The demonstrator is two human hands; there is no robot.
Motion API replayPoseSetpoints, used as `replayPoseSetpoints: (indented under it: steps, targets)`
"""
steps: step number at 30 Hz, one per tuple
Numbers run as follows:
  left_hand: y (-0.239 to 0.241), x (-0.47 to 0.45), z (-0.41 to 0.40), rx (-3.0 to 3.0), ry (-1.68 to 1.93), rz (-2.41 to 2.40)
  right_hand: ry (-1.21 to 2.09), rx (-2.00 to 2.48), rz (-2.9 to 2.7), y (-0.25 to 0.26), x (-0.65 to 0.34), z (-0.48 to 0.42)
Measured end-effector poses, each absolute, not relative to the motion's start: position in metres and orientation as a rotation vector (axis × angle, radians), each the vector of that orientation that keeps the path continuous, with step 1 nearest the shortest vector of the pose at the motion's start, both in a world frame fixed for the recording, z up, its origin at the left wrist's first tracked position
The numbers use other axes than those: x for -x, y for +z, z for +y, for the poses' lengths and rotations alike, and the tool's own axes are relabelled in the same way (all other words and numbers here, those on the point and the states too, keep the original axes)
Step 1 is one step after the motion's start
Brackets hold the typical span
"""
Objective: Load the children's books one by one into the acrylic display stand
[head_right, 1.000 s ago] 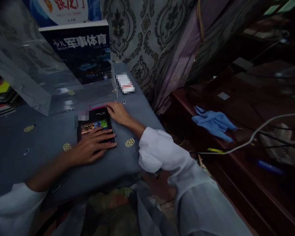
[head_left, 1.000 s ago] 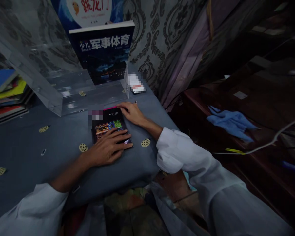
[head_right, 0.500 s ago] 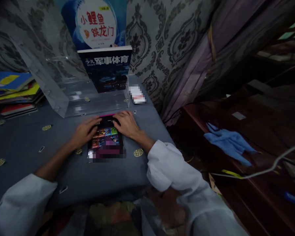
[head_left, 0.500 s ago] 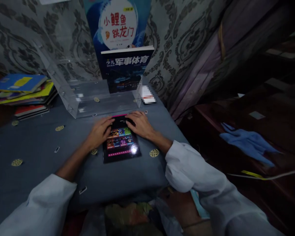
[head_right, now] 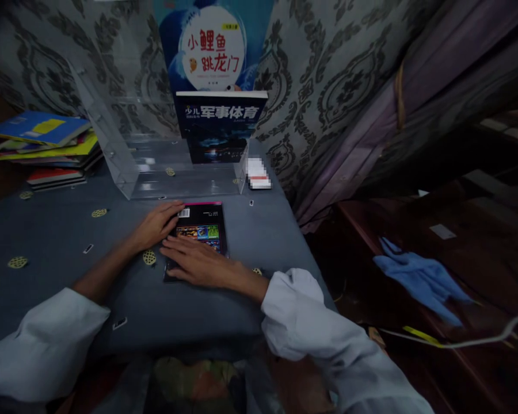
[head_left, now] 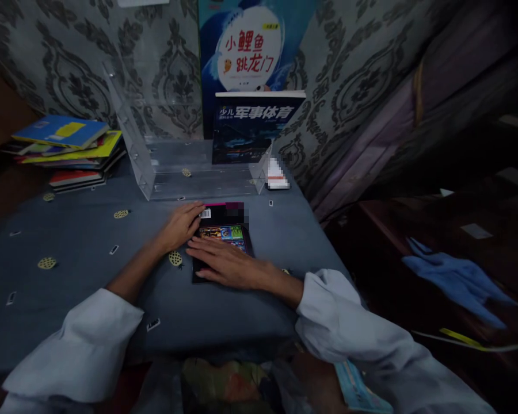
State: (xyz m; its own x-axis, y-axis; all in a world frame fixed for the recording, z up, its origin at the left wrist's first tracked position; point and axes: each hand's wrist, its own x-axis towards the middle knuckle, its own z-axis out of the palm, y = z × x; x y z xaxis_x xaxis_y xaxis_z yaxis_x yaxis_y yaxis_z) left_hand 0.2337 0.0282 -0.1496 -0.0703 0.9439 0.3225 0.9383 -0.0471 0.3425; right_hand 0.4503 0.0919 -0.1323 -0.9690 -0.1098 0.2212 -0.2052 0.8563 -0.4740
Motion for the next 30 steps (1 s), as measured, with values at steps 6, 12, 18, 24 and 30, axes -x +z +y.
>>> replayPoseSetpoints:
  steps: [6,12,18,24,30]
  targets:
    - [-0.149,-0.230,0.029,-2.109,0.780,2.132,0.720,-0.133,-2.844,-0.140,-0.442,0.117]
    - [-0.149,-0.233,0.028,-2.114,0.752,2.157,0.676,0.168,-2.758,-0.151,-0.438,0.166]
    - [-0.147,-0.245,0.024,-2.125,0.524,2.233,0.659,0.259,-2.705,-0.159,-0.442,0.183]
    - [-0.146,-0.262,0.014,-2.102,0.305,2.226,0.658,0.303,-2.696,-0.161,-0.438,0.177]
    - [-0.143,-0.295,-0.015,-2.258,0.202,2.055,0.664,0.311,-2.682,-0.161,-0.438,0.176]
